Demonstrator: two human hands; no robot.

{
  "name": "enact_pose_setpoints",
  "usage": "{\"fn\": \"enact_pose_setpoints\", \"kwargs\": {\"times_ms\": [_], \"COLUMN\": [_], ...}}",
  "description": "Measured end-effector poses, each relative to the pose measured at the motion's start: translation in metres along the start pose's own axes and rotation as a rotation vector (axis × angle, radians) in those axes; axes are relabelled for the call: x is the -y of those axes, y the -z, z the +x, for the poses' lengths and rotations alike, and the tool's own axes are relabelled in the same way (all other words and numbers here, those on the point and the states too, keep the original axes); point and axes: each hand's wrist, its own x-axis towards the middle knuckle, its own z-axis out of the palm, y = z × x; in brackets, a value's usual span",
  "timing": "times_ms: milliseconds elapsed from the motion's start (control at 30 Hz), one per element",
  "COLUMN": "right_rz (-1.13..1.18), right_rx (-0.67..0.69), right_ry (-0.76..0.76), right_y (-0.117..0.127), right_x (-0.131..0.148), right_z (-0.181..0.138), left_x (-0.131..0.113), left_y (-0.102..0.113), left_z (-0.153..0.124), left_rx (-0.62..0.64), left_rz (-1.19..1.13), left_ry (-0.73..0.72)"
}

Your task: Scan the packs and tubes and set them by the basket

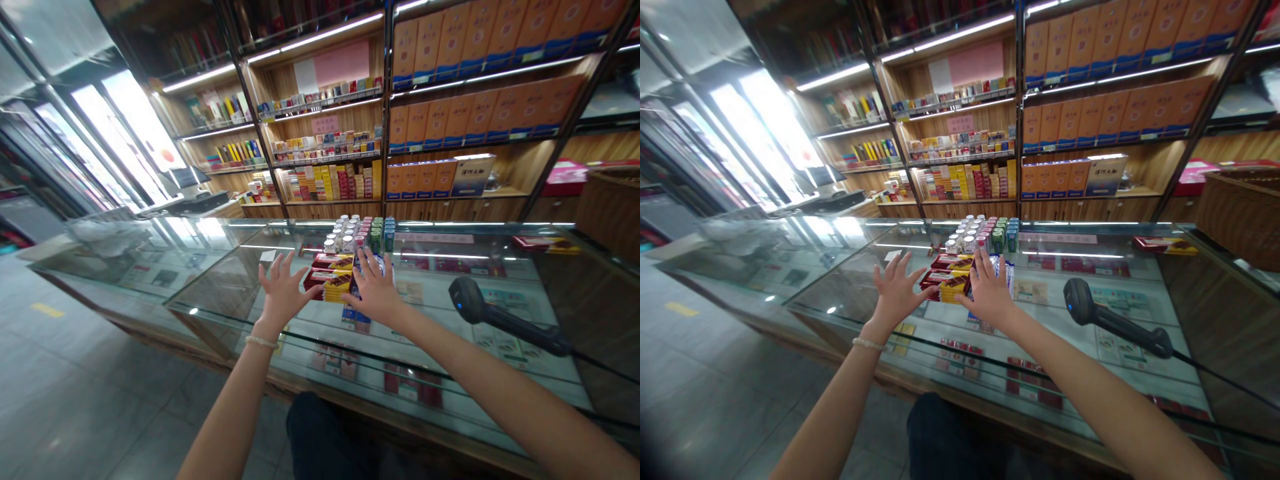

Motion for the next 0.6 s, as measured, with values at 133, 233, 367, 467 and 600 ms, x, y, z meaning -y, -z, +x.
{"fn": "enact_pose_setpoints", "kwargs": {"times_ms": [133, 233, 367, 467, 600], "right_rz": [0.004, 0.024, 0.047, 0.075, 0.140], "right_rx": [0.006, -0.007, -0.005, 0.008, 0.008], "right_ry": [-0.013, -0.016, -0.037, -0.062, -0.097], "right_y": [-0.0027, -0.0047, -0.0070, -0.0089, -0.0093], "right_x": [0.0028, 0.0032, 0.0020, 0.0005, -0.0017], "right_z": [-0.0001, -0.0002, 0.0010, 0.0022, 0.0028], "left_x": [-0.0005, -0.0022, -0.0052, -0.0069, -0.0090], "left_y": [-0.0029, -0.0036, -0.0032, -0.0027, -0.0003], "left_z": [-0.0031, -0.0038, -0.0032, -0.0027, -0.0015], "left_rx": [0.008, 0.023, 0.033, 0.032, 0.014], "left_rz": [0.001, -0.009, -0.034, -0.039, -0.041], "left_ry": [-0.013, 0.002, 0.032, 0.051, 0.061]}}
